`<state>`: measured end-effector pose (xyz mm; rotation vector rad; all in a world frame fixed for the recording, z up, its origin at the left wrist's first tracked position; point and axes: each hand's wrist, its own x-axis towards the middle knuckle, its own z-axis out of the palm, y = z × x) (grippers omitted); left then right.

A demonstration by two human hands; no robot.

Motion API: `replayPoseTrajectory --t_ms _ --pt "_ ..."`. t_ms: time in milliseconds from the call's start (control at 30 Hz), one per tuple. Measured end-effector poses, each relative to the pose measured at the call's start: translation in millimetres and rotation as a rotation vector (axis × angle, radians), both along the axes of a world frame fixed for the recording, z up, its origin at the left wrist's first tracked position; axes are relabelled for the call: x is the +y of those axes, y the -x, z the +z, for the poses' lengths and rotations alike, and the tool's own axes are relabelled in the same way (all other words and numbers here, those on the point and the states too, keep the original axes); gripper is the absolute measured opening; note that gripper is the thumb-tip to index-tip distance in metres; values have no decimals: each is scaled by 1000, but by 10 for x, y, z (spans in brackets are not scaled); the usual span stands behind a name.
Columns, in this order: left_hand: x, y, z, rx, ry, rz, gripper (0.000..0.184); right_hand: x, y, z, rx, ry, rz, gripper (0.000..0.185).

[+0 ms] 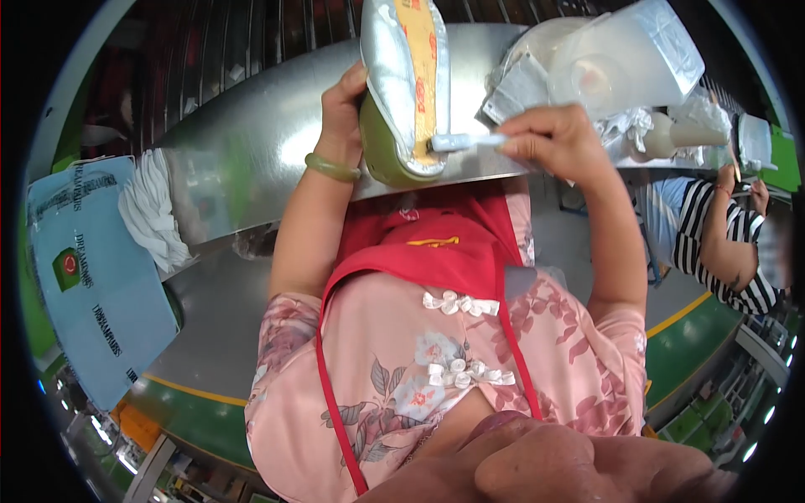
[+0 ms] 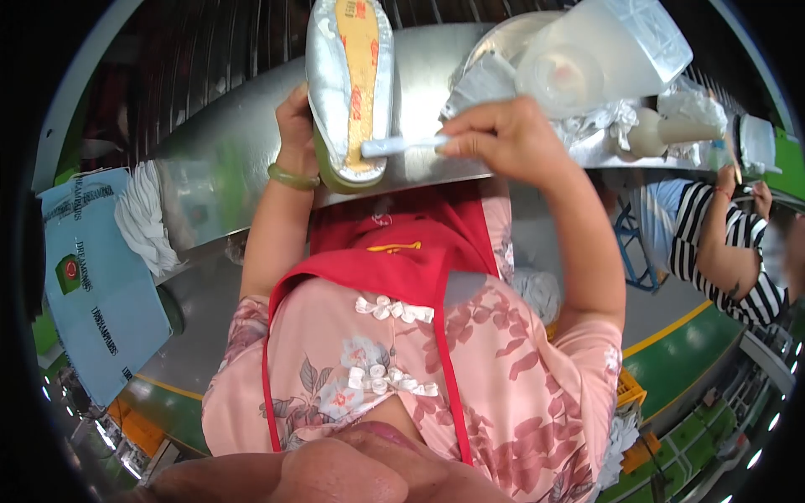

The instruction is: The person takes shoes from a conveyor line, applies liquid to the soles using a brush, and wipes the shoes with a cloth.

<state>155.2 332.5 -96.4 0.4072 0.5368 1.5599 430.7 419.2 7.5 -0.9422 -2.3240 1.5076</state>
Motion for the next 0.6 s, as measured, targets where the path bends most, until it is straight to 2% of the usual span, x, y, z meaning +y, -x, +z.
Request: replayPoseTrajectory --t_ms 33,67,100,133,267,333,400,433,600 --pt "1 -13 19 20 15 27 65 -79 -46 -56 22 -3 -43 18" --pt "4 -25 74 25 -7 37 65 -161 -90 -87 57 -83 -52 19" --pt "-3 -43 125 72 4 78 66 -247 -131 -107 28 -17 -89 19" --pt "-8 -55 169 118 17 118 68 -335 -167 -130 30 184 -161 19" --pt "-15 -67 212 236 -102 130 77 -492 -269 -224 146 596 -64 16" --pt "-18 -83 233 283 -107 123 80 -498 -262 -189 212 646 9 21" --pt "-49 -124 243 352 -89 120 81 -433 -284 -147 363 830 39 27" --pt "-63 -144 257 357 -93 115 81 -420 -276 -197 469 782 24 31" --pt "-126 -232 368 418 -87 78 85 -252 -265 -150 579 726 -124 34"
